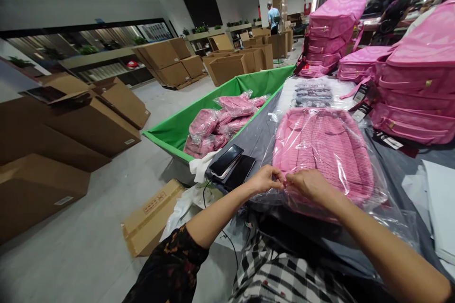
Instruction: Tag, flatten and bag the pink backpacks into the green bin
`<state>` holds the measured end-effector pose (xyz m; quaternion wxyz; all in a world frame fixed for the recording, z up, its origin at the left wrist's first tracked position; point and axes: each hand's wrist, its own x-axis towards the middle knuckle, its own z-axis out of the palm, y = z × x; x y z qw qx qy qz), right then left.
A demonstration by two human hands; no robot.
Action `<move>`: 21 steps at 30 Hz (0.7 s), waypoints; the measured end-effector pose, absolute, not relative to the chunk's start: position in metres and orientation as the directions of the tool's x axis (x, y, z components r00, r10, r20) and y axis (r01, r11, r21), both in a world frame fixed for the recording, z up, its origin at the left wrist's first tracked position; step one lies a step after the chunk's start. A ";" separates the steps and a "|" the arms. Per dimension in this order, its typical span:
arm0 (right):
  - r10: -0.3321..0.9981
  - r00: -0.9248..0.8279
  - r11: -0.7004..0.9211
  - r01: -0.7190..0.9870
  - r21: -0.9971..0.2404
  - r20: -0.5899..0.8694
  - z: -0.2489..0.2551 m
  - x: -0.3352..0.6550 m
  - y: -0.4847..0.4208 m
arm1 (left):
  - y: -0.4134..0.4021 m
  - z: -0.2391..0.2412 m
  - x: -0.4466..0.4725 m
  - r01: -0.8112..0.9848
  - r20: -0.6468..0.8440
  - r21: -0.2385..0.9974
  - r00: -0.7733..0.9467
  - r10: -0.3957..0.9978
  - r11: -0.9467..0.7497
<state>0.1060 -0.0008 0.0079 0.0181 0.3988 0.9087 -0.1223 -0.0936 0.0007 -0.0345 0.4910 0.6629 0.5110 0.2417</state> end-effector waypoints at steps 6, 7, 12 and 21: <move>0.849 -0.519 0.500 0.850 -0.168 -0.098 0.005 0.127 0.023 | 0.006 -0.033 -0.093 0.442 -0.176 0.897 0.381 0.908 -0.012; 0.873 -0.485 0.472 0.866 -0.167 -0.045 0.004 0.133 0.019 | 0.007 -0.034 -0.093 0.447 -0.181 0.894 0.384 0.905 -0.011; 0.830 -0.545 0.555 0.791 -0.258 0.116 -0.002 0.127 -0.008 | 0.010 -0.038 -0.095 0.448 -0.189 0.894 0.402 0.896 -0.013; 0.876 -0.457 0.427 0.883 -0.192 -0.152 -0.005 0.082 -0.003 | 0.011 -0.027 -0.095 0.471 -0.165 0.879 0.457 0.874 -0.080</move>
